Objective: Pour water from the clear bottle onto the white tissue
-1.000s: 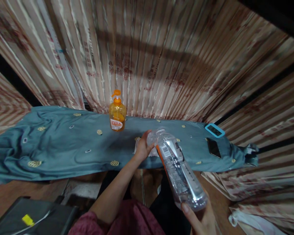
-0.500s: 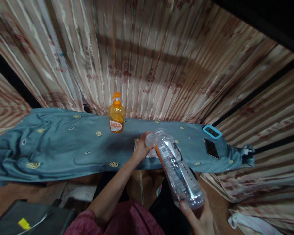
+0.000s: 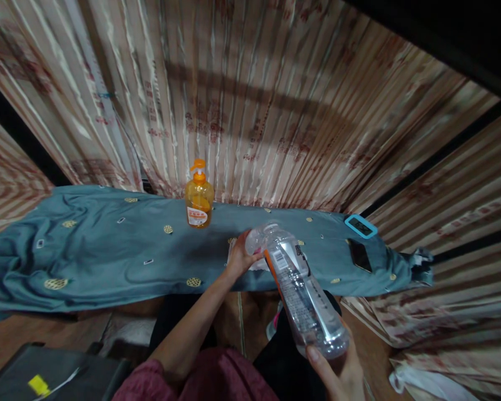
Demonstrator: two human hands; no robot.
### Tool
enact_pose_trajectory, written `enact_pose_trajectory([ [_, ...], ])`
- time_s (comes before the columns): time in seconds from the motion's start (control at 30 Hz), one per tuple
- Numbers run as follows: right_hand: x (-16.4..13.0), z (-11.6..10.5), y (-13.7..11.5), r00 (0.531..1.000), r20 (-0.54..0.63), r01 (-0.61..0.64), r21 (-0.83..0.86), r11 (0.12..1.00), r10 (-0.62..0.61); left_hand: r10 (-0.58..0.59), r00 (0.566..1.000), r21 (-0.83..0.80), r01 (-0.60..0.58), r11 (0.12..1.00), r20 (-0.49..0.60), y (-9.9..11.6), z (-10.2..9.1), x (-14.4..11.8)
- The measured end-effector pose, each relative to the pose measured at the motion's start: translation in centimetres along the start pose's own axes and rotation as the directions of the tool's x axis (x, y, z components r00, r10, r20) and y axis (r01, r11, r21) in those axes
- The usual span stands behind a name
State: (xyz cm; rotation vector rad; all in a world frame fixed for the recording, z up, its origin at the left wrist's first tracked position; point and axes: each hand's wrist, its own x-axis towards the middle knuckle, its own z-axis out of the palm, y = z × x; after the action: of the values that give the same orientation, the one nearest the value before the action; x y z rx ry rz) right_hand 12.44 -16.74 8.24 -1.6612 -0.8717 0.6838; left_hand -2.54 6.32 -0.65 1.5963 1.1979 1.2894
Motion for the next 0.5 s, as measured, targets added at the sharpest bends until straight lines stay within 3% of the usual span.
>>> enact_pose_trajectory([
  [0.5, 0.1, -0.4, 1.2, 0.998, -0.004, 0.065, -0.058, 0.996, -0.066, -0.030, 1.000, -0.040, 0.030, 0.999, 0.001, -1.2, 0.6, -0.6],
])
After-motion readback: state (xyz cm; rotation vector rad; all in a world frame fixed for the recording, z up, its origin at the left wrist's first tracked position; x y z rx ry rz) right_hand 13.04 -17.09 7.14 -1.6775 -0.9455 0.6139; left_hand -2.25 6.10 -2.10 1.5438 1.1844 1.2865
